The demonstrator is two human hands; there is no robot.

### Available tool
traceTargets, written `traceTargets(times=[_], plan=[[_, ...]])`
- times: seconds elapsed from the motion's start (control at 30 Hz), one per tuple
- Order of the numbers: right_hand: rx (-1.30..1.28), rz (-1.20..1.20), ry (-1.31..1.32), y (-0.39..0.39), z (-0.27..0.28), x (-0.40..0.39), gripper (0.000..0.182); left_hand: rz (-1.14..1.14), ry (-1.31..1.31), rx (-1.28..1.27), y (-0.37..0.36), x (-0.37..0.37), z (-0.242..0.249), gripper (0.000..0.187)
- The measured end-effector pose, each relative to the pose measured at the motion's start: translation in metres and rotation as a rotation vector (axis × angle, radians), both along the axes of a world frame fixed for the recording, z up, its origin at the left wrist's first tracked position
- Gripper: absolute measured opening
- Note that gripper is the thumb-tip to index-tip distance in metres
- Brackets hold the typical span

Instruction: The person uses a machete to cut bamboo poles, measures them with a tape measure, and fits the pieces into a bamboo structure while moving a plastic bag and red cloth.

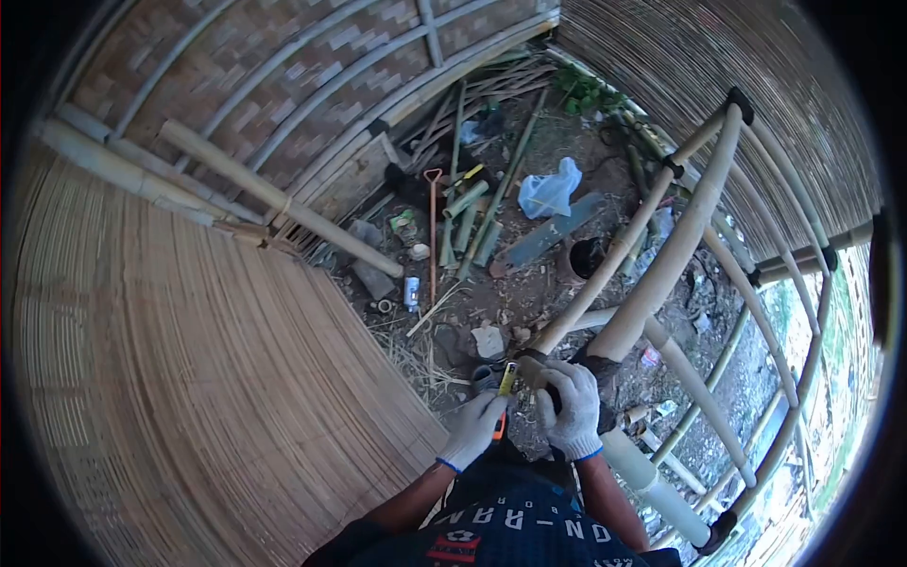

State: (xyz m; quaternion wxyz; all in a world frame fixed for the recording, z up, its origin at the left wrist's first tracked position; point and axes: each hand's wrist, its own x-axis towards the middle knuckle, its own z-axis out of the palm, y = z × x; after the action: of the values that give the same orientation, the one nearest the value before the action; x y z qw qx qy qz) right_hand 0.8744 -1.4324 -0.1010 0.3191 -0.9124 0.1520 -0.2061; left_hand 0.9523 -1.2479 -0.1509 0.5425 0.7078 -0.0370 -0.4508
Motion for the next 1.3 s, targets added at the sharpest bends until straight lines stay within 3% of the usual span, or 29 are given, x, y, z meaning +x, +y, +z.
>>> traceTargets(times=[0.17,0.23,0.43,0.6,0.8,0.87,1.03,1.13,1.17,1.3], plan=[[0.213,-0.031,-0.083,0.013,0.017,-0.054,0.039,0.113,-0.214,-0.113,-0.028,-0.034,0.054,0.031],[0.28,-0.049,-0.105,0.016,0.029,-0.091,0.041,0.064,-0.21,-0.165,-0.041,-0.06,0.083,0.027],[0.347,-0.119,-0.082,0.023,0.021,-0.215,0.051,-0.149,-0.217,-0.21,-0.065,-0.157,0.095,0.025],[0.453,-0.386,-0.135,0.028,0.008,-0.347,0.062,-0.482,-0.121,-0.152,-0.09,-0.275,0.091,0.026],[0.636,-0.705,-0.358,0.044,0.018,-0.485,0.085,-0.913,-0.143,-0.308,-0.133,-0.411,0.091,0.024],[0.529,-0.772,-0.382,0.048,0.008,-0.523,0.095,-0.986,-0.151,-0.37,-0.14,-0.452,0.092,0.024],[0.706,-0.965,-0.58,0.053,0.005,-0.577,0.09,-1.104,-0.185,-0.451,-0.161,-0.523,0.078,0.029],[0.91,-1.029,-0.719,0.05,0.001,-0.607,0.087,-1.226,-0.592,-0.572,-0.182,-0.552,0.071,0.032],[0.89,-1.057,-0.756,0.048,-0.005,-0.619,0.075,-1.323,-0.525,-0.529,-0.191,-0.561,0.081,0.035],[1.042,-1.127,-0.715,0.035,-0.006,-0.72,0.053,-1.479,-0.765,-0.492,-0.232,-0.623,0.106,0.032]])
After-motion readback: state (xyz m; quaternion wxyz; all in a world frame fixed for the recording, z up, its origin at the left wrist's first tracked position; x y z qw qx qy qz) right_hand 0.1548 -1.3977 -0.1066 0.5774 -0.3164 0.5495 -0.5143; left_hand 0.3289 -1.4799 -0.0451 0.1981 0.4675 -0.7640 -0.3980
